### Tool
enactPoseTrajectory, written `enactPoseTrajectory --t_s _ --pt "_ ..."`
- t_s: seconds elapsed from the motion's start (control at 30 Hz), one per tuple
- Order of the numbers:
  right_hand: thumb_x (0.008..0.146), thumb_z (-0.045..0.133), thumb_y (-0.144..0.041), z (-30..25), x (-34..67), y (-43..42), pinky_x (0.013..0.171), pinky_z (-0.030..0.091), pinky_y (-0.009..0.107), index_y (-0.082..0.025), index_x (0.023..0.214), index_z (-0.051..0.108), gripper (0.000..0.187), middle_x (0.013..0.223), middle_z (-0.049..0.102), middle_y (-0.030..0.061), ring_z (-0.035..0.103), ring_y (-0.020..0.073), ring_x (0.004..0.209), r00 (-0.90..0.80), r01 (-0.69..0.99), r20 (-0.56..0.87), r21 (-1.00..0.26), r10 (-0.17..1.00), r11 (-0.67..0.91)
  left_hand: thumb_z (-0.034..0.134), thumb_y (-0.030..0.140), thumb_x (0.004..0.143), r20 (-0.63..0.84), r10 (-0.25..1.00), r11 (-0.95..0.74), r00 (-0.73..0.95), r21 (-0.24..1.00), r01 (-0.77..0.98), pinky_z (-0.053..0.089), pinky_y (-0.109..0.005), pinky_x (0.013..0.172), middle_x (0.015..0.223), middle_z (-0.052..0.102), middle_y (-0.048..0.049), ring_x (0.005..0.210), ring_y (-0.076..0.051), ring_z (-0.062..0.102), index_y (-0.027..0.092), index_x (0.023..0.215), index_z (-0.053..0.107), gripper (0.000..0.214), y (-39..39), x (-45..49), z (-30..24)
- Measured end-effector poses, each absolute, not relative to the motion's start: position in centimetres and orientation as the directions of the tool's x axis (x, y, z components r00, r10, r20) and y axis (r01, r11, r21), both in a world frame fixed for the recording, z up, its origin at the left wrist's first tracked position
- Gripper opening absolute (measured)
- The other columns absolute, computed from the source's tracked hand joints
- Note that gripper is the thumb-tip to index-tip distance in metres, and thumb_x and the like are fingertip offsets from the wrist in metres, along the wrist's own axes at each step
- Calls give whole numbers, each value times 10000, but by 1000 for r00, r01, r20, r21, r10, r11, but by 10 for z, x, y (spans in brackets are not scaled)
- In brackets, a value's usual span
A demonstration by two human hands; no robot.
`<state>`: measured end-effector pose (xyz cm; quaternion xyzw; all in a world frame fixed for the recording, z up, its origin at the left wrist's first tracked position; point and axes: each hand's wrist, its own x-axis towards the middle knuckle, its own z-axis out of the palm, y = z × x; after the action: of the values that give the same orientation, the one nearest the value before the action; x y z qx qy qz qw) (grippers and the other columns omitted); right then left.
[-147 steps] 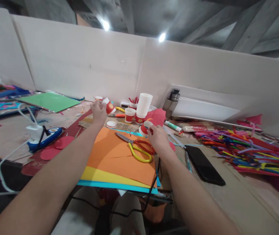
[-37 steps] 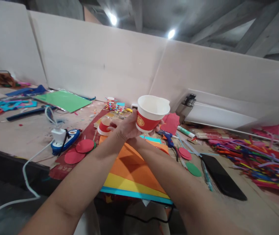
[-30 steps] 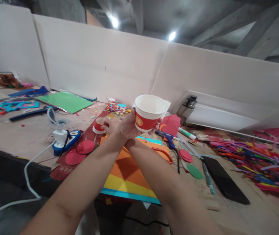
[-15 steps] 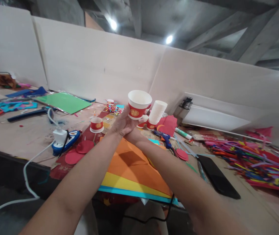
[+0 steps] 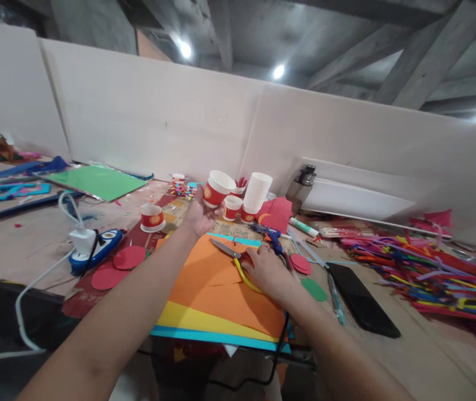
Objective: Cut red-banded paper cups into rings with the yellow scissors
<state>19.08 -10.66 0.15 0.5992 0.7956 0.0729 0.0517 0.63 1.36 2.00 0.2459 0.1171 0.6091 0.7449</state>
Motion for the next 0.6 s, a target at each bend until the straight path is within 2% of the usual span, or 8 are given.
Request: enactPoseTrajectory --t_s 0.07,0.17,0.27,0.37,0.47,0.6 --pt "945 459 -321 0 191 -106 836 468 384 -134 1195 629 355 1098 638 202 596 314 1057 -281 945 3 175 960 276 572 514 880 95 981 98 170 514 -852 475 -218 487 737 688 -49 616 -148 649 175 1074 641 397 14 7 20" --pt "905 515 -297 -1 194 -105 786 472 376 -161 1318 554 437 1120 628 196 616 318 1015 -287 953 -41 90 957 290 647 410 859 116 985 51 131 526 -849 531 -242 610 872 721 -45 752 -158 690 214 1112 628 321 15 8 19" --pt "884 509 -260 -3 199 -106 709 462 347 -148 1270 577 407 1077 650 182 654 295 898 -256 966 -46 12 965 257 715 405 805 128 989 -10 78 573 -819 531 -243 645 921 726 -43 814 -164 701 222 1119 616 377 16 9 16" --pt "863 518 -246 -6 202 -105 684 452 314 -151 1184 622 351 1037 675 158 664 262 846 -208 973 25 -101 978 209 744 493 750 111 994 -71 -4 610 -789 473 -208 552 817 705 -25 739 -145 694 208 1070 615 447 18 9 13" --pt "837 526 -210 -6 207 -102 721 465 307 -177 1194 647 379 1014 693 134 659 245 867 -195 943 116 -251 974 219 772 518 703 88 992 -122 -86 605 -786 383 -187 468 707 651 18 601 -95 640 214 1004 603 460 18 10 10" --pt "787 511 -131 -8 214 -93 815 497 314 -196 1295 601 520 1050 705 93 652 217 932 -236 787 284 -505 929 354 821 408 679 106 990 -139 -94 597 -790 448 -194 565 738 653 40 638 -92 642 261 1073 588 480 15 12 9"
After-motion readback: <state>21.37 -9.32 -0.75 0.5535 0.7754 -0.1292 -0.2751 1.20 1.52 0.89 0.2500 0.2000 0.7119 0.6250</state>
